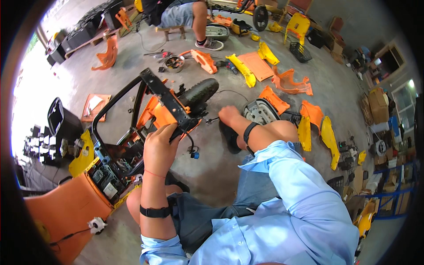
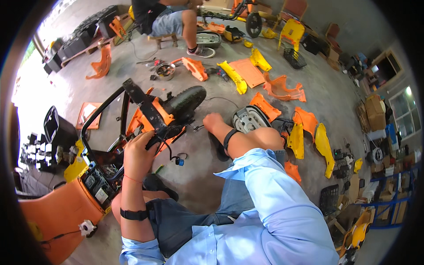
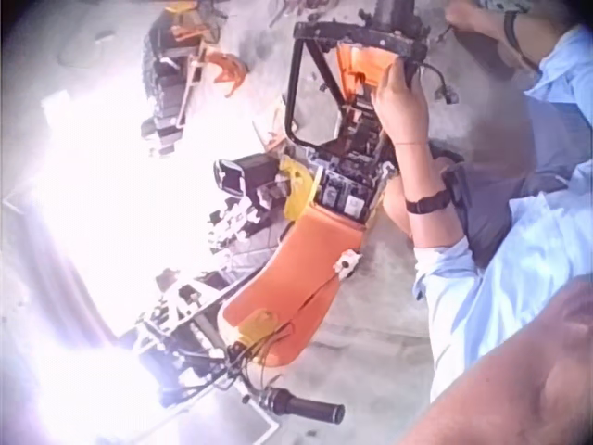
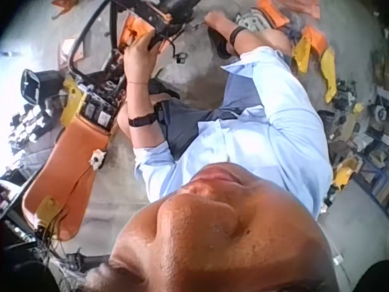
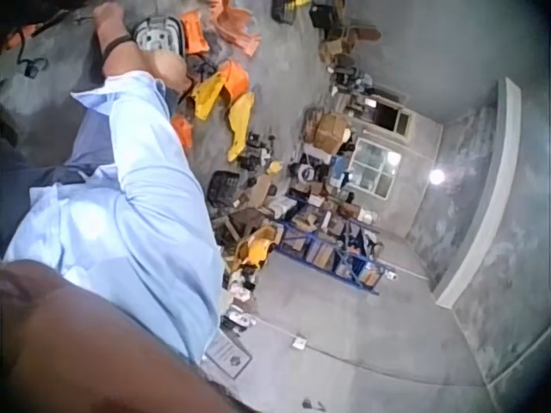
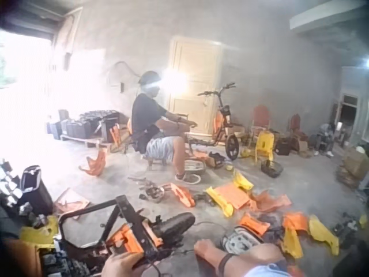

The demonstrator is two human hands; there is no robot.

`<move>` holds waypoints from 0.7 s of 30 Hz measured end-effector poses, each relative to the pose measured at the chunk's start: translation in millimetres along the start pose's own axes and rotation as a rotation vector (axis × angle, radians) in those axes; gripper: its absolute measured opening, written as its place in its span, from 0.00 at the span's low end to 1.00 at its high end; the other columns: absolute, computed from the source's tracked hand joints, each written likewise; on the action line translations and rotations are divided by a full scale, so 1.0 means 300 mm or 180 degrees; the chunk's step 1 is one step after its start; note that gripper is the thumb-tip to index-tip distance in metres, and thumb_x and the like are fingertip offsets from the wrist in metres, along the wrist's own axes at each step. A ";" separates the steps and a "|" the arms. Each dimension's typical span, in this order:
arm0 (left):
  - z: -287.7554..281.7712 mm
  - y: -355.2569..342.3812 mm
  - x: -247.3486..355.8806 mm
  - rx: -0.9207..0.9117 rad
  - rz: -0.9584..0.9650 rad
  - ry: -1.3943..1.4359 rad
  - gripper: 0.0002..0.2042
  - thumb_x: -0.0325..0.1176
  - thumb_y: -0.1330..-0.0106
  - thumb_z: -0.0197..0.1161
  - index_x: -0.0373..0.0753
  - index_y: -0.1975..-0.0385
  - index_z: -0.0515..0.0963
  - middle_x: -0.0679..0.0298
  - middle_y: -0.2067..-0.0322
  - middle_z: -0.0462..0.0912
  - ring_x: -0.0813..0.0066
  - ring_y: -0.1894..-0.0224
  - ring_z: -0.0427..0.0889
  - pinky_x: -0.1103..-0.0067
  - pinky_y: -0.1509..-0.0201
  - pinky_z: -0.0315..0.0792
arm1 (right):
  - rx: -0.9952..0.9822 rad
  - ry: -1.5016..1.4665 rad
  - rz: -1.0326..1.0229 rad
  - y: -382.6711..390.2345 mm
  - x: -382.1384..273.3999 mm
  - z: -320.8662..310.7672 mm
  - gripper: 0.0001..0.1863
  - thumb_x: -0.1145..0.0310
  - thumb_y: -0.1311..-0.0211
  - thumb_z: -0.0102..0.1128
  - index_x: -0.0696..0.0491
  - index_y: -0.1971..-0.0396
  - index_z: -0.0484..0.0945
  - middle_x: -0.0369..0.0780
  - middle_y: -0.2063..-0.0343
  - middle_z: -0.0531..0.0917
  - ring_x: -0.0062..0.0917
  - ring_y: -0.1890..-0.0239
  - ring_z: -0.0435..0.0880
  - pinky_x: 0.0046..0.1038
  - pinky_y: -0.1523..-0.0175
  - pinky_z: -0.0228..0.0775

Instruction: Repairing or assembling a motorcycle frame and internal components using a socket wrench.

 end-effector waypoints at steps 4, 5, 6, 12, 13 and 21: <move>0.002 0.029 -0.031 0.0071 -0.0048 0.0168 0.15 0.29 0.43 0.71 0.38 0.54 0.84 0.53 0.61 0.86 0.50 0.58 0.85 0.64 0.51 0.78 | -0.0450 -0.0034 0.0034 -0.028 0.033 0.053 0.09 0.60 0.44 0.70 0.46 0.67 0.91 0.43 0.63 0.90 0.39 0.58 0.90 0.42 0.53 0.82; 0.000 0.033 -0.033 0.0071 -0.0002 0.0239 0.15 0.30 0.42 0.70 0.39 0.54 0.84 0.53 0.62 0.86 0.49 0.58 0.84 0.63 0.52 0.78 | -0.0522 0.0003 -0.0285 -0.036 0.014 0.053 0.10 0.59 0.44 0.71 0.45 0.64 0.91 0.43 0.64 0.90 0.39 0.58 0.89 0.41 0.52 0.82; 0.003 0.033 -0.036 -0.0004 -0.0028 0.0214 0.15 0.31 0.41 0.70 0.39 0.54 0.84 0.54 0.61 0.86 0.49 0.58 0.84 0.63 0.51 0.78 | -0.0437 0.0092 -0.0458 -0.028 0.004 0.044 0.10 0.59 0.43 0.70 0.44 0.62 0.91 0.43 0.63 0.90 0.38 0.57 0.89 0.41 0.51 0.81; 0.010 0.010 -0.033 -0.0067 -0.0192 0.0299 0.15 0.27 0.45 0.72 0.37 0.56 0.84 0.54 0.60 0.87 0.52 0.58 0.86 0.67 0.54 0.79 | -0.0375 0.0052 -0.0163 -0.047 0.036 0.010 0.11 0.60 0.41 0.64 0.48 0.67 0.90 0.44 0.61 0.90 0.38 0.56 0.90 0.42 0.52 0.82; 0.012 0.005 -0.033 -0.0088 -0.0210 0.0251 0.16 0.27 0.46 0.73 0.37 0.56 0.84 0.54 0.60 0.87 0.52 0.59 0.86 0.67 0.54 0.79 | -0.0388 0.0102 -0.0133 -0.044 0.035 0.002 0.11 0.60 0.40 0.64 0.48 0.65 0.90 0.44 0.60 0.90 0.39 0.56 0.90 0.42 0.51 0.82; 0.016 0.030 -0.053 -0.0096 -0.0225 0.0114 0.15 0.29 0.42 0.71 0.38 0.55 0.84 0.56 0.59 0.87 0.53 0.57 0.85 0.66 0.51 0.77 | -0.0561 -0.0248 -0.0119 -0.042 0.028 -0.003 0.12 0.56 0.41 0.67 0.46 0.63 0.90 0.44 0.59 0.89 0.39 0.54 0.89 0.42 0.50 0.81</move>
Point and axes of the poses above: each hand's wrist, its own y-axis away from the middle knuckle, its own z-axis out of the palm, x = y × z, the point moved 8 cm from there along -y, towards the middle knuckle
